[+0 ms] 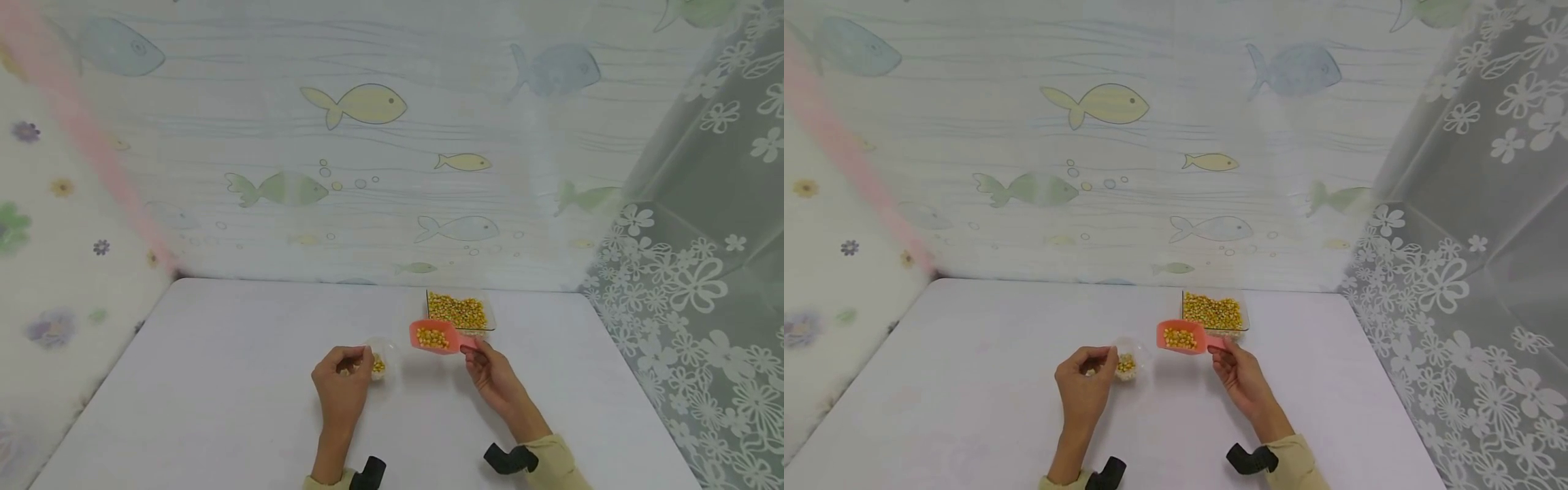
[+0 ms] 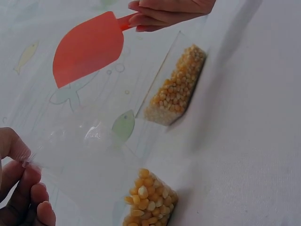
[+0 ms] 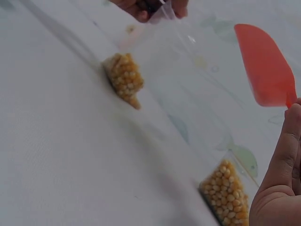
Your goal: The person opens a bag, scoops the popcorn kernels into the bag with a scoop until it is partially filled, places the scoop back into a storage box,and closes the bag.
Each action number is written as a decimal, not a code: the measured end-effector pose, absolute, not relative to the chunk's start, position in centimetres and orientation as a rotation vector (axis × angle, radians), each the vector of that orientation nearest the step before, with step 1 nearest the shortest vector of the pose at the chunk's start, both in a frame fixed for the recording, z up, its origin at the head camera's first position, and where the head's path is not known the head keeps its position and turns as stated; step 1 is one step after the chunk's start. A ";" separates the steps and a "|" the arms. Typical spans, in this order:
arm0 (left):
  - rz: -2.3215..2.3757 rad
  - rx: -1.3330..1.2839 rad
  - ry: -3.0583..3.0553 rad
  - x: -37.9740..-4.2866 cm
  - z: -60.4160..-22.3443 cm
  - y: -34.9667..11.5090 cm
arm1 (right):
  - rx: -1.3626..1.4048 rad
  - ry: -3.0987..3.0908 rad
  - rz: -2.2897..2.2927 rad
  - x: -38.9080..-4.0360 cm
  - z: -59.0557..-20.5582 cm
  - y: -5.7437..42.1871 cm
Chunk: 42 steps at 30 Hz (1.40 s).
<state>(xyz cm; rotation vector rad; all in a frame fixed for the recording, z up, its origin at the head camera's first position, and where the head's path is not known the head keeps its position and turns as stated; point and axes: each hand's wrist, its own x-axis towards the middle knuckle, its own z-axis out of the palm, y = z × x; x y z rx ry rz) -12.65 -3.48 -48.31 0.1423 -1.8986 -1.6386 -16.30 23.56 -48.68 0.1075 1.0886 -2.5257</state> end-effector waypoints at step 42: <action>-1.808 0.152 -1.840 -12.2 -47.9 -3.1 | 0.183 1.624 -2.394 -14.0 -47.4 19.7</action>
